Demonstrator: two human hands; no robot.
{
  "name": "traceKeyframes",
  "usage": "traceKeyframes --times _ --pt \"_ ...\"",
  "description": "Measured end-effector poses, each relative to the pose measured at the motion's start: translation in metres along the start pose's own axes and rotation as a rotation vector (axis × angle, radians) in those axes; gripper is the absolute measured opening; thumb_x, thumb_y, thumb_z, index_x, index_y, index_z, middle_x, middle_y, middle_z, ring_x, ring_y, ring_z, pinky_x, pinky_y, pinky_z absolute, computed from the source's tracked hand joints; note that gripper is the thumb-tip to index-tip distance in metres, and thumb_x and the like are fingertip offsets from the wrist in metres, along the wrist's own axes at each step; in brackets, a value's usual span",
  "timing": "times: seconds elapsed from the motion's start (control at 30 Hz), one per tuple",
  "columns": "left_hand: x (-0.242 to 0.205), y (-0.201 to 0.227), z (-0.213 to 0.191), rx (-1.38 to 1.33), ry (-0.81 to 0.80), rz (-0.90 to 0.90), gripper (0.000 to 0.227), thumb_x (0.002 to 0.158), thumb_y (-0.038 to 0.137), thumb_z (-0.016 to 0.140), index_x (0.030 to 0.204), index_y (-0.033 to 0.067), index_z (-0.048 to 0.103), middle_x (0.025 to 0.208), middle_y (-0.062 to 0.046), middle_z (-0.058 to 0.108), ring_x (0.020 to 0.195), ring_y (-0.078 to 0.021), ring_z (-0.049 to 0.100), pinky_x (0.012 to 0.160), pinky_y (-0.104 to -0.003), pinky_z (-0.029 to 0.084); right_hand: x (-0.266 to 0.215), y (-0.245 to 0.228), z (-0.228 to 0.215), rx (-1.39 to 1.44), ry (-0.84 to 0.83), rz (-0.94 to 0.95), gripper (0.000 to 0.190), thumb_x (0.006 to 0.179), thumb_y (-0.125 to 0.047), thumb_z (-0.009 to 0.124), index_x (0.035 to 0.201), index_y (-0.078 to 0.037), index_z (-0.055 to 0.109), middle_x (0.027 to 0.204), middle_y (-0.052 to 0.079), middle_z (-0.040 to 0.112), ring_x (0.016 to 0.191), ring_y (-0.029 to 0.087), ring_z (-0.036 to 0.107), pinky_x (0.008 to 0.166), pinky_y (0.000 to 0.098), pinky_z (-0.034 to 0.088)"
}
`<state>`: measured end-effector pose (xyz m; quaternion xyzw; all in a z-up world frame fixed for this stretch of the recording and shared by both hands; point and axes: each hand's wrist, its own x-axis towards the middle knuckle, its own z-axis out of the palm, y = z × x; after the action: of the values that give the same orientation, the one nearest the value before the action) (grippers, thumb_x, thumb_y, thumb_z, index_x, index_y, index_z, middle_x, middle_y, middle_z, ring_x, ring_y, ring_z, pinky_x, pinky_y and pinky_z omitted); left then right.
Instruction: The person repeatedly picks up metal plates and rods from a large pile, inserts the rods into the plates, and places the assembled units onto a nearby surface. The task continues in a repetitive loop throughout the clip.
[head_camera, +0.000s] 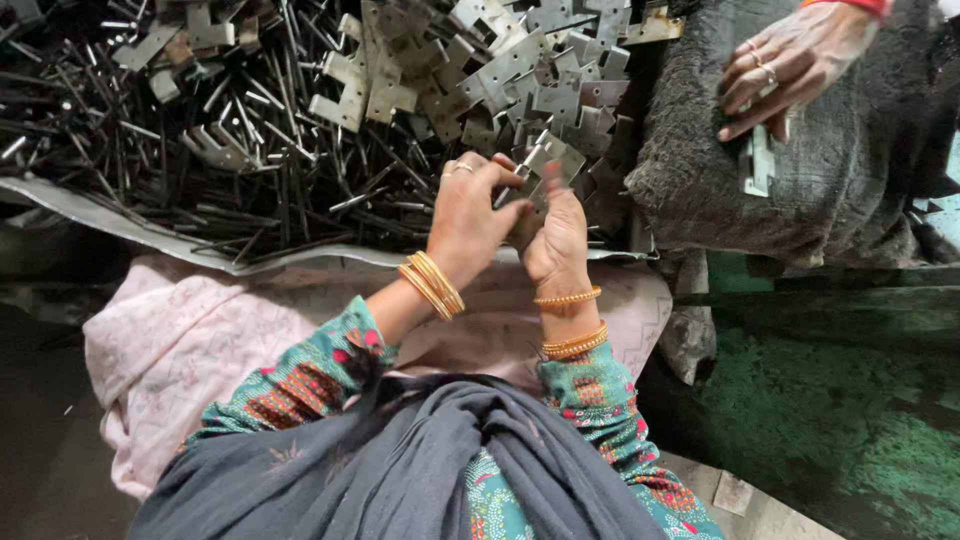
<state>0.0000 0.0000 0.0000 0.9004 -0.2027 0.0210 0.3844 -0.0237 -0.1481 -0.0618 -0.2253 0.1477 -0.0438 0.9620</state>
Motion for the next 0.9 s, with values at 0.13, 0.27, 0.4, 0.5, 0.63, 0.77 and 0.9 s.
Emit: traceKeyframes --times 0.13,0.27,0.4,0.5,0.63,0.77,0.9 --pt "-0.022 0.009 -0.018 -0.604 0.030 -0.281 0.037 0.079 0.015 0.079 0.111 0.0027 0.064 0.104 -0.016 0.067 0.095 -0.0337 0.069 0.081 -0.042 0.055 -0.023 0.012 0.042 -0.204 -0.037 -0.040 0.046 0.099 -0.007 0.064 0.141 0.007 0.049 0.132 0.026 0.068 0.117 0.036 0.068 0.104 0.0450 0.057" --pt "-0.017 -0.022 -0.066 -0.443 -0.209 -0.125 0.023 0.087 0.018 0.075 0.106 0.0057 0.071 0.094 -0.012 0.072 0.090 -0.0356 0.072 0.077 -0.044 0.055 -0.043 0.008 0.082 -0.525 -0.109 -0.325 0.059 0.088 -0.002 0.075 0.141 -0.007 0.048 0.131 0.008 0.065 0.117 0.019 0.064 0.102 0.0321 0.054" --pt "0.000 -0.043 -0.084 0.051 -0.354 0.335 0.027 0.078 0.015 0.073 0.104 0.0081 0.073 0.092 -0.011 0.072 0.091 -0.0347 0.069 0.078 -0.047 0.053 -0.046 -0.035 0.096 -1.839 -0.467 -0.284 0.034 0.076 -0.006 0.084 0.108 0.001 0.074 0.101 0.014 0.073 0.091 0.021 0.067 0.082 0.0314 0.054" --pt "0.030 -0.063 -0.073 -0.432 -0.351 0.253 0.015 0.095 0.020 0.070 0.102 0.0070 0.072 0.096 -0.012 0.072 0.091 -0.0300 0.071 0.083 -0.041 0.057 -0.039 -0.067 0.066 -1.840 -0.254 -0.054 0.022 0.081 -0.007 0.079 0.102 -0.004 0.078 0.083 0.010 0.078 0.073 0.017 0.067 0.069 0.0299 0.053" --pt "0.080 -0.122 -0.085 0.623 0.439 -0.099 0.035 0.091 0.039 0.074 0.102 0.0051 0.072 0.103 -0.016 0.070 0.093 -0.0311 0.066 0.070 -0.046 0.053 -0.015 -0.181 -0.017 -1.613 -0.008 -0.731 0.016 0.097 0.003 0.081 0.110 0.002 0.072 0.109 0.014 0.073 0.096 0.018 0.072 0.085 0.0304 0.059" --pt "0.106 -0.150 -0.085 0.313 0.329 -0.492 0.034 0.081 0.040 0.081 0.093 0.0095 0.076 0.098 -0.014 0.074 0.092 -0.0326 0.068 0.076 -0.047 0.052 0.054 -0.287 -0.082 -1.696 0.586 -0.945 0.040 0.088 -0.021 0.090 0.117 -0.012 0.065 0.124 0.013 0.060 0.115 0.030 0.057 0.098 0.0473 0.049" --pt "0.106 -0.155 -0.101 -0.011 0.419 -0.552 0.017 0.078 0.032 0.083 0.083 0.0160 0.085 0.088 -0.009 0.078 0.078 -0.0301 0.073 0.074 -0.042 0.055 0.055 -0.296 -0.062 -2.400 1.137 -0.923 0.067 0.082 -0.041 0.096 0.128 -0.016 0.056 0.133 0.013 0.052 0.124 0.036 0.046 0.099 0.0580 0.040"
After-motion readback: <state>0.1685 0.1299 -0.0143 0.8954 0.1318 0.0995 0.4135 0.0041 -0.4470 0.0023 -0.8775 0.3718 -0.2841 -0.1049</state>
